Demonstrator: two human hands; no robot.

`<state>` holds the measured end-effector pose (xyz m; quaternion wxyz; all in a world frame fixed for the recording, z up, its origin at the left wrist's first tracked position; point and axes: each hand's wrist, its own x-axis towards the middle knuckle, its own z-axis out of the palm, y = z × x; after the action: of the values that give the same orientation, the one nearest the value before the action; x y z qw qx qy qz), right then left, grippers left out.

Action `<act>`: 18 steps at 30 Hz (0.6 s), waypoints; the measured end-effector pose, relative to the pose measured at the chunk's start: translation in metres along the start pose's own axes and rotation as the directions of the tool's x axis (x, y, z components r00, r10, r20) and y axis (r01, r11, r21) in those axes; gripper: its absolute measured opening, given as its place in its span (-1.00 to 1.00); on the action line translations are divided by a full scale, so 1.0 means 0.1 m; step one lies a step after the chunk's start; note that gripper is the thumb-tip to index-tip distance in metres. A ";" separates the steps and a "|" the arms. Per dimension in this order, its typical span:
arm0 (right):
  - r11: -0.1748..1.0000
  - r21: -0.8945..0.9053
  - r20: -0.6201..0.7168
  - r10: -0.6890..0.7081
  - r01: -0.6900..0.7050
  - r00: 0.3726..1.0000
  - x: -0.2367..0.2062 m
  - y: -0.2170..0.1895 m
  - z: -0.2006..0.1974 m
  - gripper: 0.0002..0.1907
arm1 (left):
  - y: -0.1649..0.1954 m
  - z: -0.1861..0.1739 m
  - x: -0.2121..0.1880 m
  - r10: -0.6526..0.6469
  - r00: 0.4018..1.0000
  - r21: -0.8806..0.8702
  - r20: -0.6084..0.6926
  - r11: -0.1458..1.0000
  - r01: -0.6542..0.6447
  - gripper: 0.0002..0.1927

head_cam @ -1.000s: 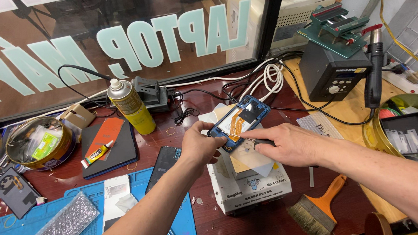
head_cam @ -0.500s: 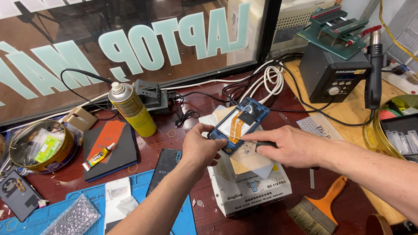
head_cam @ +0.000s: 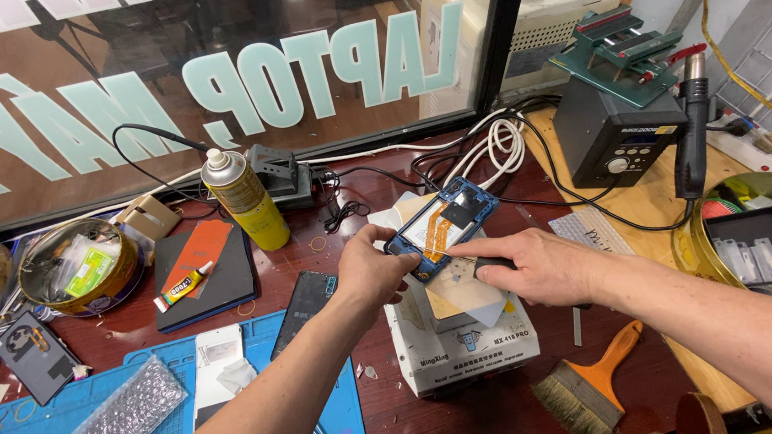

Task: The person uses a precision screwdriver to remove screws from a disassembled smartphone chassis. They then connect a charging cable to a separate smartphone to test its functionality, inspect the screen, and return to the chassis to continue disassembly.

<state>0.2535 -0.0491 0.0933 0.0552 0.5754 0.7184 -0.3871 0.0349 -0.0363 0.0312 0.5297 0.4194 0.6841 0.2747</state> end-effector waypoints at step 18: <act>0.992 0.061 -0.053 -0.111 0.114 0.992 0.04 0.19 0.07 -0.39 | 0.00 0.00 0.00 -0.001 1.000 0.008 0.001 1.000 0.001 -0.44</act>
<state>0.2665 -0.0492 0.0767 -0.0030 0.5450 0.7380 -0.3978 0.0352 -0.0359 0.0313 0.5286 0.4214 0.6850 0.2717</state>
